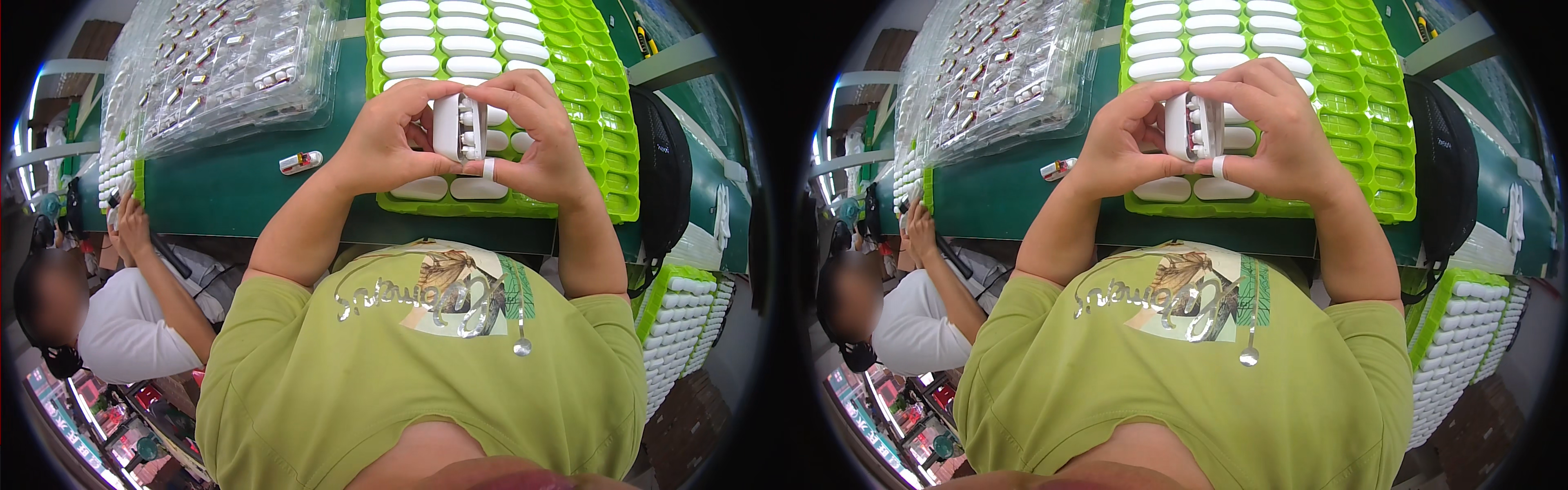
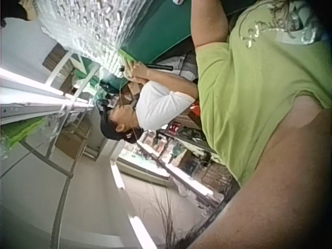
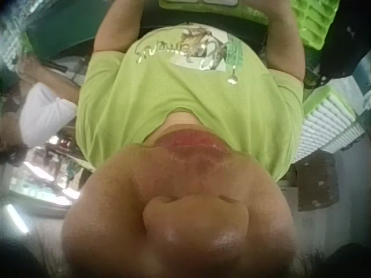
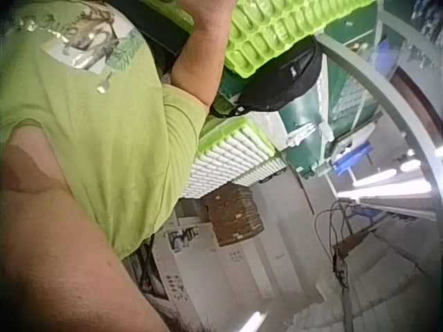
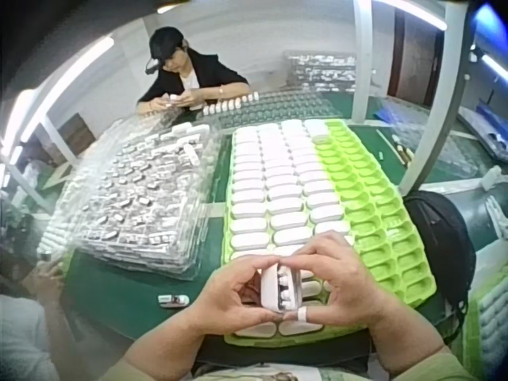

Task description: The person assembles small white electronic cases by inserting cylindrical batteries into the case halves and closing them. They repeatedly pick up case halves from a green tray, insert batteries, and place the assembled units into a clear plastic tray. A hammer is briefly used to tap a case closed.

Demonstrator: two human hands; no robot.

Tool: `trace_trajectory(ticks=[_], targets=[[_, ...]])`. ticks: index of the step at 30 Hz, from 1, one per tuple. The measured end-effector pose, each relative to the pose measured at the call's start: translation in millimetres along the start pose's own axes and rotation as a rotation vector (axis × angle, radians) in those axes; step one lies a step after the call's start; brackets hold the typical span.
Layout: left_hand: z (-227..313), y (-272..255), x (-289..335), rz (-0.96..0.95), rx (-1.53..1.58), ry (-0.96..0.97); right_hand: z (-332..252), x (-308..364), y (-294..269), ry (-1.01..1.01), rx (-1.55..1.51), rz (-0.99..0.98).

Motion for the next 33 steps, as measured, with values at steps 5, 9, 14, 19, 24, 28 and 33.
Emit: trace_trajectory(ticks=[5, 9, 14, 19, 24, 28, 33], targets=[[1.8, 0.6, -1.1, -0.013, -0.032, -0.008, 0.8, 1.4, -1.4, 0.005, 0.038, 0.014], [-5.3, 3.4, -0.7, 0.033, 0.035, 0.018, -0.7, 1.2, -2.6, 0.007, 0.003, 0.011], [-2.1, 3.3, -1.8, 0.032, 0.032, 0.043, 0.9, 1.8, -3.6, 0.028, -0.041, 0.003], [-0.9, 3.5, 0.8, -0.002, 0.026, -0.002, -0.4, 2.1, -3.3, 0.035, -0.064, -0.003], [-1.7, 5.0, -0.9, 0.024, 0.144, 0.031, -0.4, 2.8, -1.5, 0.042, -0.099, 0.033], [-4.1, 5.2, 0.0, 0.018, 0.175, 0.071, -1.9, 1.8, -2.6, 0.02, -0.057, 0.029], [-1.6, 5.9, 1.3, 0.012, 0.024, 0.02, 0.7, 4.9, -1.8, 0.062, -0.002, -0.044]])
Point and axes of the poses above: each hand's wrist, its own x-axis away from the middle knuckle, its own y-axis out of the palm, z = x × y, the point moved 2 cm from there along -x, towards the middle knuckle, and after that the axes turned 3 degrees about y, right-handed, at the moved point
